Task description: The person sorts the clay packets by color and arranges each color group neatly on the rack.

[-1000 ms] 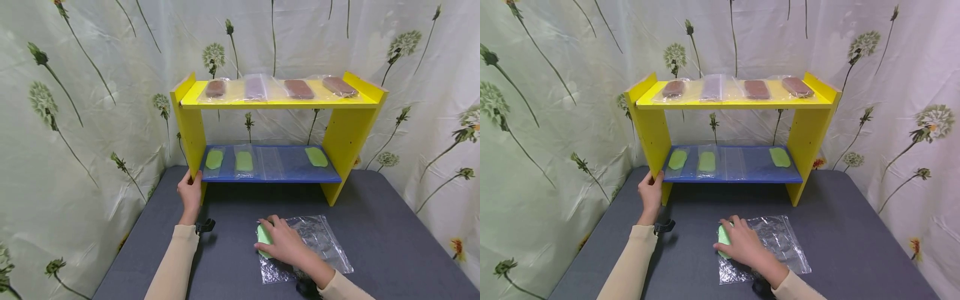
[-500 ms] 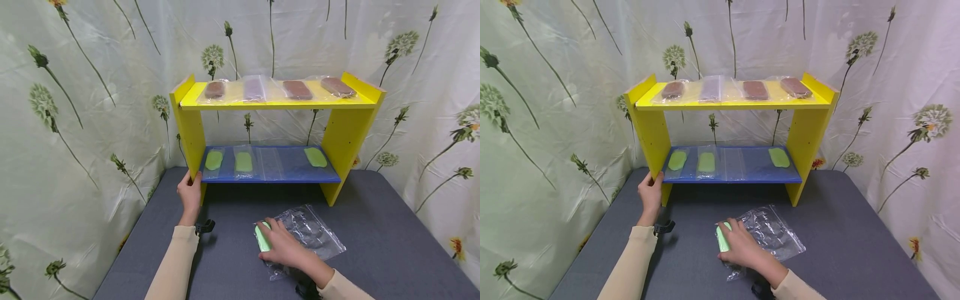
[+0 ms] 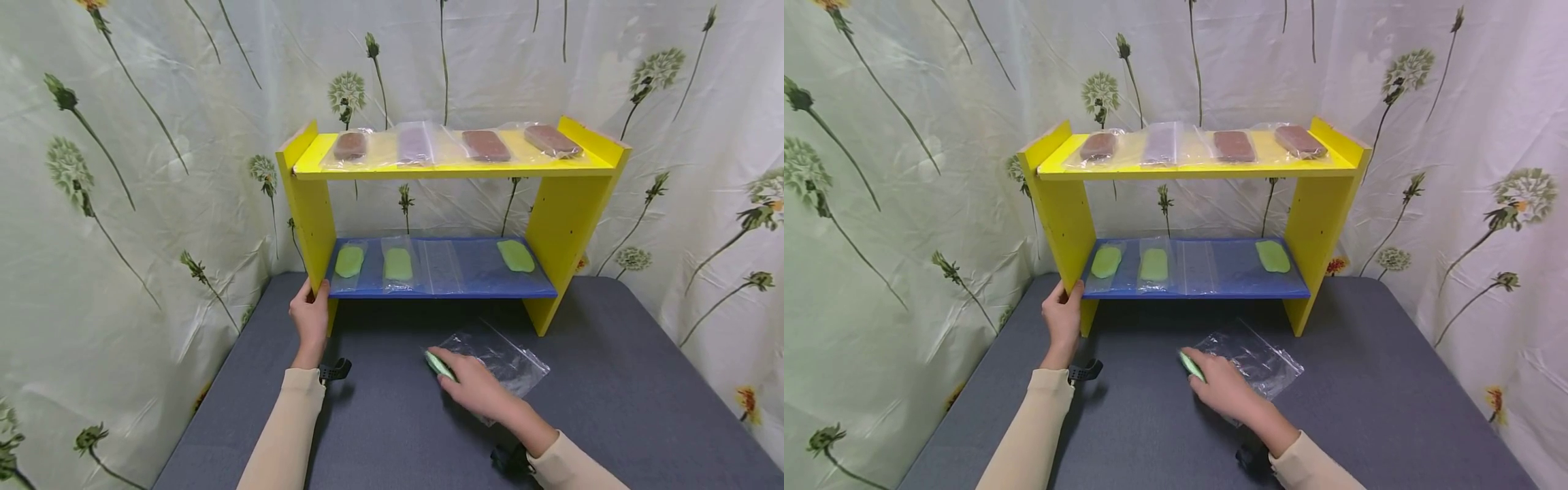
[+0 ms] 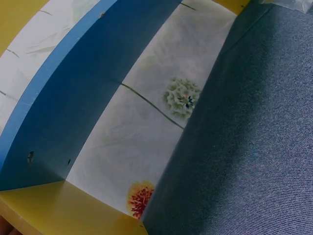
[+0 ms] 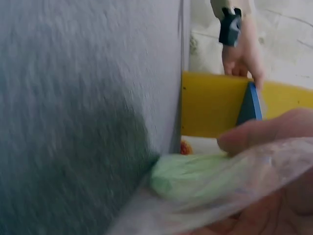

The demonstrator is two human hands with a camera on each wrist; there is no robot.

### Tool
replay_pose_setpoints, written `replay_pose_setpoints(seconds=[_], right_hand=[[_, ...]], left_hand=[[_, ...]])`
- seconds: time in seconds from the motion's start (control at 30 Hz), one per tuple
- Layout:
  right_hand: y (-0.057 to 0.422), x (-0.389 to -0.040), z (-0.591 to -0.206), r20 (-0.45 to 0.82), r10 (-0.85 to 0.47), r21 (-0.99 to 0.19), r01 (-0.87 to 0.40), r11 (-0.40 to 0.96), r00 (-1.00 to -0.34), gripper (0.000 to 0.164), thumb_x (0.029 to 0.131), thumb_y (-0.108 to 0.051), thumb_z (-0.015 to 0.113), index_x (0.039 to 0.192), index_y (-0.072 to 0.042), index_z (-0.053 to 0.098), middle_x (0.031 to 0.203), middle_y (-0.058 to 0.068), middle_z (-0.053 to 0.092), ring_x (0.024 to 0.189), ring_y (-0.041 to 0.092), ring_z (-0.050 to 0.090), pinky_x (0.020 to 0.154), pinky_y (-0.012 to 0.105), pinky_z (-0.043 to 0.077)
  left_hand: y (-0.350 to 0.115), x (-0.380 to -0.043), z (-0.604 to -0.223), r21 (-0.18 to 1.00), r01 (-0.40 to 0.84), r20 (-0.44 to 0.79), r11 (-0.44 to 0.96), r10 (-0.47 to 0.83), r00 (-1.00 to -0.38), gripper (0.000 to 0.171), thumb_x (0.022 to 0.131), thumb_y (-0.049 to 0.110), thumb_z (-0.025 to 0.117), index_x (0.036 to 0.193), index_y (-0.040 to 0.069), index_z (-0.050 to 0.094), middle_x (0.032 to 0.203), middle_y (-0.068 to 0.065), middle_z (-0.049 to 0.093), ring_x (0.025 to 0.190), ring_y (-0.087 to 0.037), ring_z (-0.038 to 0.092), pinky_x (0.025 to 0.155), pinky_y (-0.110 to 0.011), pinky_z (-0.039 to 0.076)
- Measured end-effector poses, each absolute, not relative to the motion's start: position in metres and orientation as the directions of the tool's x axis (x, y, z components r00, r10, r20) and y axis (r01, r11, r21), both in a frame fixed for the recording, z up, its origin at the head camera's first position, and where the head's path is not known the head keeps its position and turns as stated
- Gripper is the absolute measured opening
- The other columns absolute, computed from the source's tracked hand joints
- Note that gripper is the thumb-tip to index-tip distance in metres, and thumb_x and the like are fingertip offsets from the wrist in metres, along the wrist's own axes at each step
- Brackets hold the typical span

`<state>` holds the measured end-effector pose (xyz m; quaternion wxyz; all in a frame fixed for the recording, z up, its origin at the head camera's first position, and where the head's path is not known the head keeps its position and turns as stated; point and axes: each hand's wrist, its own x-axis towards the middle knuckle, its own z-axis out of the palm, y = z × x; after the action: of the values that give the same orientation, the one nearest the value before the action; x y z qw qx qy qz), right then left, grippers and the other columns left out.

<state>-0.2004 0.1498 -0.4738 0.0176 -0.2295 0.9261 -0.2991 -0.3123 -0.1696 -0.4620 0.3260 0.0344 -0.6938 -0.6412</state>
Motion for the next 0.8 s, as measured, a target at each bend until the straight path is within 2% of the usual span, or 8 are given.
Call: replay_pose_setpoints(seconds=[0.1, 0.17, 0.27, 0.33, 0.4, 0.5, 0.67, 0.8], right_hand=[[0.1561, -0.2055, -0.4731, 0.082, -0.397, -0.58, -0.368, 0.727, -0.914, 0.05, 0.099, -0.012, 0.061, 0.147, -0.012, 0.051, 0.08, -0.003, 0.06, 0.051, 0.008, 0.048, 0.051, 0.029, 0.043], [0.1589, -0.2071, -0.4737, 0.06, -0.378, -0.592, -0.338, 0.732, -0.924, 0.052, 0.097, -0.009, 0.063, 0.148, -0.011, 0.051, 0.071, 0.0, 0.054, 0.046, 0.009, 0.042, 0.047, 0.03, 0.041], [0.1602, -0.207, -0.4745, 0.074, -0.344, -0.533, -0.329, 0.78, -0.936, 0.057, 0.092, -0.008, 0.072, 0.146, -0.01, 0.054, 0.091, 0.01, 0.066, 0.064, 0.015, 0.058, 0.058, 0.036, 0.049], [0.1598, -0.2057, -0.4751, 0.096, -0.328, -0.467, -0.334, 0.819, -0.94, 0.06, 0.088, -0.01, 0.077, 0.145, -0.01, 0.055, 0.106, 0.016, 0.066, 0.079, 0.023, 0.064, 0.064, 0.043, 0.052], [0.1592, -0.2041, -0.4755, 0.139, -0.32, -0.379, -0.349, 0.857, -0.937, 0.062, 0.085, -0.013, 0.081, 0.142, -0.009, 0.057, 0.121, 0.015, 0.063, 0.097, 0.028, 0.065, 0.071, 0.047, 0.054], [0.1586, -0.2014, -0.476, 0.161, -0.343, -0.287, -0.376, 0.881, -0.926, 0.059, 0.084, -0.022, 0.083, 0.138, -0.01, 0.062, 0.113, 0.01, 0.059, 0.095, 0.028, 0.061, 0.069, 0.046, 0.052], [0.159, -0.1992, -0.4774, 0.106, -0.403, -0.2, -0.417, 0.887, -0.909, 0.064, 0.082, -0.043, 0.083, 0.135, -0.013, 0.064, 0.11, 0.007, 0.054, 0.096, 0.027, 0.053, 0.07, 0.044, 0.05], [0.16, -0.2013, -0.478, 0.081, -0.414, -0.189, -0.422, 0.887, -0.907, 0.062, 0.082, -0.037, 0.084, 0.136, -0.015, 0.063, 0.109, 0.008, 0.057, 0.094, 0.027, 0.055, 0.067, 0.044, 0.05]], left_hand=[[-0.1695, -0.3128, -0.4621, 0.912, 0.37, 0.409, 0.176, -0.468, -0.783, 0.029, 0.096, 0.033, 0.07, 0.122, 0.02, 0.073, 0.103, -0.006, 0.069, 0.082, -0.021, 0.056, 0.07, -0.029, 0.047], [-0.1694, -0.3132, -0.4623, 0.912, 0.37, 0.41, 0.178, -0.47, -0.782, 0.029, 0.096, 0.034, 0.07, 0.122, 0.02, 0.073, 0.104, -0.006, 0.068, 0.082, -0.021, 0.056, 0.071, -0.029, 0.047], [-0.1693, -0.3134, -0.4624, 0.913, 0.367, 0.408, 0.18, -0.472, -0.782, 0.03, 0.096, 0.034, 0.07, 0.122, 0.02, 0.073, 0.104, -0.006, 0.069, 0.083, -0.021, 0.056, 0.071, -0.029, 0.047], [-0.1693, -0.3134, -0.4623, 0.913, 0.365, 0.406, 0.181, -0.472, -0.782, 0.03, 0.096, 0.035, 0.07, 0.122, 0.02, 0.073, 0.104, -0.006, 0.068, 0.082, -0.021, 0.056, 0.071, -0.029, 0.047], [-0.1694, -0.3135, -0.462, 0.913, 0.366, 0.407, 0.181, -0.471, -0.783, 0.03, 0.096, 0.035, 0.07, 0.122, 0.02, 0.073, 0.103, -0.006, 0.068, 0.082, -0.021, 0.056, 0.07, -0.029, 0.047], [-0.1694, -0.3132, -0.4618, 0.912, 0.372, 0.409, 0.174, -0.468, -0.784, 0.029, 0.096, 0.034, 0.07, 0.121, 0.02, 0.073, 0.103, -0.006, 0.068, 0.082, -0.021, 0.055, 0.07, -0.029, 0.046], [-0.1689, -0.3118, -0.4616, 0.91, 0.377, 0.412, 0.171, -0.465, -0.783, 0.029, 0.096, 0.032, 0.07, 0.122, 0.019, 0.073, 0.103, -0.006, 0.068, 0.082, -0.021, 0.056, 0.071, -0.029, 0.047], [-0.1692, -0.3116, -0.4616, 0.911, 0.374, 0.411, 0.173, -0.464, -0.785, 0.03, 0.096, 0.033, 0.07, 0.123, 0.02, 0.073, 0.104, -0.007, 0.068, 0.083, -0.021, 0.056, 0.072, -0.028, 0.047]])
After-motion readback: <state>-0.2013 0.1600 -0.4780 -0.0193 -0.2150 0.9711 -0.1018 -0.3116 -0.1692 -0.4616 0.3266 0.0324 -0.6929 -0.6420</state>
